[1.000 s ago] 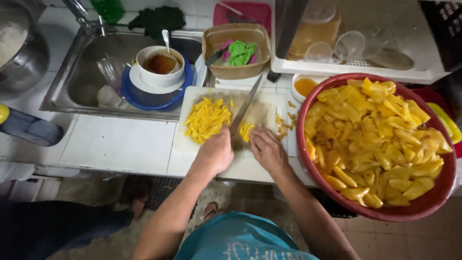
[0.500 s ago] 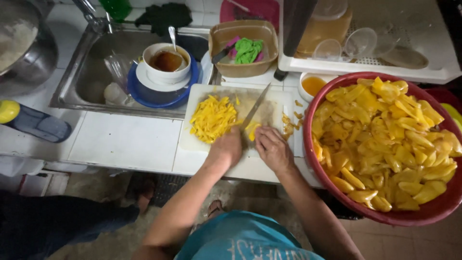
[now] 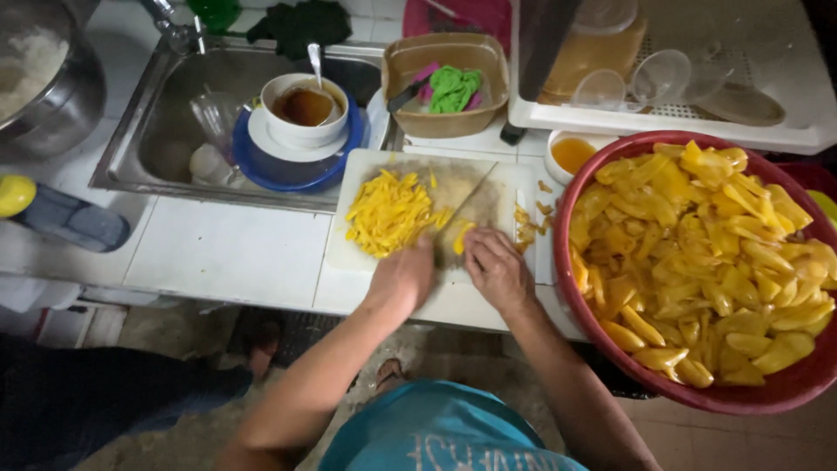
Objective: Slicing jackfruit into thin strips on a cutting board.
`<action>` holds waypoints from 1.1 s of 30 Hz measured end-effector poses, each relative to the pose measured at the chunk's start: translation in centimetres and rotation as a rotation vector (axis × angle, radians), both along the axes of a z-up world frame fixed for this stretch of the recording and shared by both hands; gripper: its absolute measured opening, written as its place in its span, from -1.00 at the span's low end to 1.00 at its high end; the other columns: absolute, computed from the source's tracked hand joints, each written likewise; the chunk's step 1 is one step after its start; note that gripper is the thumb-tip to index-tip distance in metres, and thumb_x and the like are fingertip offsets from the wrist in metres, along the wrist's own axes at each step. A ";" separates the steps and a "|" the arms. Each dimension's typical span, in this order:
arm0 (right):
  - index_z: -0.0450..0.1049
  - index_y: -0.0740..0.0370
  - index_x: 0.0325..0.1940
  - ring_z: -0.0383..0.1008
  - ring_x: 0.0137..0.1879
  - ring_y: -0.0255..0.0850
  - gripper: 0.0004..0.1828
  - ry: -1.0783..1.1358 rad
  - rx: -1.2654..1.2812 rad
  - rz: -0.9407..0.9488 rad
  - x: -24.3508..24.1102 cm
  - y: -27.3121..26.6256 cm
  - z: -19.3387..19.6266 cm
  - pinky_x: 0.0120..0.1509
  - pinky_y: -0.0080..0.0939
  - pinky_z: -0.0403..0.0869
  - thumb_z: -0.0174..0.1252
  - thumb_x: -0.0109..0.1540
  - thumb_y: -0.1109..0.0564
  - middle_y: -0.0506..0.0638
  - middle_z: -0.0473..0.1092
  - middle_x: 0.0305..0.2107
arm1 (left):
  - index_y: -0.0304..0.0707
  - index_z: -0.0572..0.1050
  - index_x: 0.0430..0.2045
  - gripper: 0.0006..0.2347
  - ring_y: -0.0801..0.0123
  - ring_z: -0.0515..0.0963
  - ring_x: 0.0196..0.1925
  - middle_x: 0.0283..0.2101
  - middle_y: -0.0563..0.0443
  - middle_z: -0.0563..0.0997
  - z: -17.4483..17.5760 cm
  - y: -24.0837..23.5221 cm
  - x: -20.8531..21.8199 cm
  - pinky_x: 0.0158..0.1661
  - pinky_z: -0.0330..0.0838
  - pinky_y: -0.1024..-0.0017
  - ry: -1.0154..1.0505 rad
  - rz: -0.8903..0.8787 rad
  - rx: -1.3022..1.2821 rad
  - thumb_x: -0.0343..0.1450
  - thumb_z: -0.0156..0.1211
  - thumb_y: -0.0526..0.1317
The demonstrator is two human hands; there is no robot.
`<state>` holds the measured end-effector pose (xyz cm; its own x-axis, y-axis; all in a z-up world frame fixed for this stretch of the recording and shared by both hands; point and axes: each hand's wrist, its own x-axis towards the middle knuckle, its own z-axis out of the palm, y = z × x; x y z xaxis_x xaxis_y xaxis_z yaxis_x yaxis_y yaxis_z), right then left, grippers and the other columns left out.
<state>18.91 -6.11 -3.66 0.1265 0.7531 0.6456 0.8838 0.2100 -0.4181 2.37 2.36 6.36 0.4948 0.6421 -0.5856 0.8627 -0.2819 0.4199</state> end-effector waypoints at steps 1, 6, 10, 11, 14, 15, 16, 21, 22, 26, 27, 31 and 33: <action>0.56 0.37 -0.18 0.53 0.11 0.04 -0.87 -0.002 0.002 0.004 0.0 0.0 -0.6 0.26 -0.04 0.52 0.27 0.18 0.33 0.13 0.51 -0.11 | -0.38 0.27 0.07 -0.77 0.07 0.66 -0.34 -0.34 -0.22 0.57 -2.2 0.7 -0.1 -0.43 0.63 0.27 -0.002 0.004 0.002 0.59 -0.20 -0.26; 0.55 0.36 -0.20 0.53 0.09 0.05 -0.87 0.018 0.012 0.008 0.1 -0.2 -0.4 0.22 -0.04 0.52 0.29 0.17 0.32 0.14 0.51 -0.10 | -0.48 0.32 0.04 -0.78 -0.06 0.73 -0.35 -0.32 -0.36 0.64 -1.6 -0.1 -0.5 -0.40 0.65 0.22 -0.300 -0.085 0.255 0.53 -0.22 -0.44; 0.55 0.37 -0.18 0.53 0.09 0.05 -0.82 0.001 -0.042 -0.008 0.1 -0.3 -0.4 0.23 -0.03 0.51 0.30 0.14 0.32 0.14 0.51 -0.10 | -0.66 0.27 0.05 -0.69 -0.22 0.72 -0.25 -0.27 -0.51 0.63 -3.1 -2.2 -1.6 -0.30 0.65 0.10 -0.178 -0.208 0.351 0.41 -0.01 -0.46; 0.54 0.36 -0.20 0.53 0.10 0.05 -0.84 0.024 -0.032 0.003 0.1 -0.2 -0.4 0.22 -0.04 0.52 0.30 0.14 0.32 0.14 0.51 -0.10 | -0.66 0.27 0.04 -0.66 -0.26 0.69 -0.24 -0.28 -0.52 0.62 -3.6 -2.5 -1.8 -0.28 0.62 0.06 -0.217 -0.198 0.375 0.37 0.03 -0.45; 0.53 0.35 -0.23 0.53 0.09 0.06 -0.86 0.048 -0.040 0.008 0.1 -0.2 -0.3 0.21 -0.05 0.52 0.31 0.13 0.33 0.14 0.51 -0.10 | -0.61 0.31 -0.01 -0.68 -0.29 0.67 -0.21 -0.27 -0.50 0.62 -4.5 -2.9 -2.1 -0.23 0.60 0.01 -0.268 -0.170 0.380 0.35 0.05 -0.43; 0.53 0.36 -0.24 0.53 0.09 0.06 -0.85 0.048 -0.054 0.002 0.0 -0.2 -0.2 0.21 -0.05 0.52 0.31 0.12 0.33 0.14 0.52 -0.10 | -0.55 0.35 -0.06 -0.74 -0.28 0.68 -0.19 -0.25 -0.47 0.63 -4.7 -2.9 -2.1 -0.21 0.59 0.00 -0.279 -0.154 0.363 0.38 0.04 -0.42; 0.53 0.36 -0.24 0.53 0.09 0.06 -0.85 0.048 -0.058 0.003 0.1 -0.1 -0.1 0.21 -0.05 0.52 0.31 0.12 0.33 0.14 0.52 -0.10 | -0.55 0.35 -0.06 -0.74 -0.28 0.68 -0.19 -0.25 -0.47 0.63 -5.2 -2.6 -1.7 -0.21 0.59 0.00 -0.279 -0.152 0.359 0.38 0.04 -0.42; 0.56 0.39 -0.15 0.53 0.15 0.06 -0.81 -0.004 -0.040 0.012 0.4 -0.1 -1.0 0.26 -0.03 0.50 0.31 0.15 0.34 0.15 0.52 -0.09 | -0.51 0.36 -0.03 -0.79 -0.32 0.64 -0.14 -0.23 -0.57 0.61 -7.4 0.1 1.9 -0.19 0.55 -0.02 -0.263 -0.101 0.286 0.47 -0.05 -0.40; 0.56 0.39 -0.15 0.53 0.15 0.06 -0.81 -0.007 -0.038 0.017 0.2 -0.1 -1.3 0.26 -0.03 0.50 0.31 0.15 0.34 0.15 0.52 -0.09 | -0.51 0.36 -0.03 -0.79 -0.32 0.64 -0.14 -0.23 -0.57 0.61 -6.6 0.1 1.8 -0.19 0.55 -0.02 -0.265 -0.096 0.289 0.47 -0.05 -0.40; 0.56 0.37 -0.15 0.53 0.13 0.02 -0.83 -0.010 -0.006 -0.017 0.4 0.2 -1.3 0.26 -0.04 0.51 0.31 0.17 0.32 0.14 0.52 -0.09 | -0.51 0.38 -0.05 -0.78 -0.26 0.67 -0.12 -0.15 -0.52 0.62 -3.0 -0.4 0.9 -0.19 0.59 0.04 -0.322 -0.163 0.364 0.45 -0.09 -0.40; 0.57 0.36 -0.16 0.54 0.12 0.01 -0.84 -0.005 0.008 -0.028 0.0 -0.2 -1.5 0.24 -0.05 0.52 0.32 0.18 0.32 0.13 0.52 -0.10 | -0.54 0.35 0.00 -0.73 -0.22 0.70 -0.14 -0.14 -0.51 0.63 -2.3 -1.2 0.0 -0.21 0.64 0.09 -0.378 -0.202 0.425 0.43 -0.13 -0.44; 0.57 0.39 -0.21 0.53 0.09 0.08 -0.85 0.018 -0.048 -0.025 0.0 -0.3 -0.2 0.20 -0.04 0.52 0.31 0.14 0.33 0.15 0.52 -0.13 | -0.59 0.26 0.09 -0.68 -0.24 0.68 -0.09 -0.20 -0.53 0.64 -0.2 -2.7 -0.2 -0.13 0.61 0.07 -0.163 -0.237 0.320 0.45 -0.09 -0.38; 0.55 0.37 -0.25 0.55 0.10 0.07 -0.87 0.023 -0.032 -0.010 -0.1 -0.2 0.1 0.23 -0.02 0.52 0.30 0.12 0.34 0.13 0.52 -0.14 | -0.45 0.26 0.07 -0.74 -0.28 0.66 -0.08 -0.13 -0.55 0.59 -0.4 -2.6 0.5 -0.15 0.61 0.04 -0.071 -0.095 0.104 0.49 -0.13 -0.38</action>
